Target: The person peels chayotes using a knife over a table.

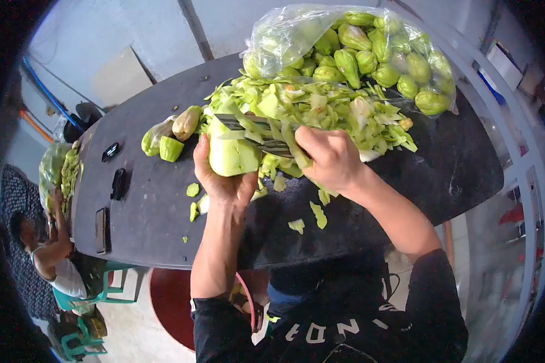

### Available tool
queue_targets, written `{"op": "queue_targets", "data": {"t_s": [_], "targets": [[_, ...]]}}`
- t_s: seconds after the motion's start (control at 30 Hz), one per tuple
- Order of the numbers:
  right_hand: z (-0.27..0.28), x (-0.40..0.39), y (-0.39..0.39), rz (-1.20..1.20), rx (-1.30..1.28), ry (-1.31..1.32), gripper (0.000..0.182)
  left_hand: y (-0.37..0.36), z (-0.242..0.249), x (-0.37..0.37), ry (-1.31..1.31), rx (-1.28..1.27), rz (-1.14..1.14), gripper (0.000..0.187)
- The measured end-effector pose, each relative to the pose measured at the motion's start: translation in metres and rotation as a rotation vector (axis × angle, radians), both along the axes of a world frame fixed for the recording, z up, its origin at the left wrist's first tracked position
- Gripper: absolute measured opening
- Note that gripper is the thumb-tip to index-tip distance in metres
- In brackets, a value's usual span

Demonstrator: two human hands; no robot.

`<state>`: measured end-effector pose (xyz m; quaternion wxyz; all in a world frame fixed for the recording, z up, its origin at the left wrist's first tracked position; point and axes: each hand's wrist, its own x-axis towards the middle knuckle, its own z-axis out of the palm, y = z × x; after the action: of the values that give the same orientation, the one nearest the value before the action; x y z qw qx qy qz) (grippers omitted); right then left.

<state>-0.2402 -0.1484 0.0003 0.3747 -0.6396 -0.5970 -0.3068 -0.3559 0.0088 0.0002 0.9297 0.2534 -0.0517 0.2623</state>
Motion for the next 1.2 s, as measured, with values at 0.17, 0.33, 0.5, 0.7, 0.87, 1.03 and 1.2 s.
{"op": "queue_targets", "data": {"t_s": [0.17, 0.33, 0.5, 0.7, 0.87, 1.03, 1.2], "targets": [[0.011, -0.004, -0.011, 0.058, 0.019, -0.004, 0.021, 0.000, 0.003, -0.002, 0.014, 0.085, 0.018, 0.073], [0.013, -0.004, -0.008, 0.019, -0.006, -0.027, 0.020, 0.010, -0.010, -0.006, 0.011, 0.163, 0.013, 0.070], [0.009, 0.002, -0.008, -0.017, -0.028, -0.004, 0.018, -0.004, 0.005, -0.007, 0.045, 0.082, 0.067, 0.065], [0.007, 0.010, -0.009, -0.105, -0.111, 0.113, 0.023, -0.002, 0.002, -0.007, 0.017, 0.166, -0.062, 0.077], [0.005, 0.017, -0.003, -0.316, -0.325, 0.324, 0.021, 0.005, -0.005, -0.004, -0.012, 0.103, -0.082, 0.079], [0.008, 0.014, -0.010, -0.264, -0.296, 0.342, 0.018, 0.006, 0.005, 0.009, 0.044, -0.229, 0.062, 0.066], [0.000, 0.002, -0.004, -0.099, -0.092, -0.163, 0.009, 0.010, 0.003, 0.009, 0.228, -0.132, 0.215, 0.058]]}}
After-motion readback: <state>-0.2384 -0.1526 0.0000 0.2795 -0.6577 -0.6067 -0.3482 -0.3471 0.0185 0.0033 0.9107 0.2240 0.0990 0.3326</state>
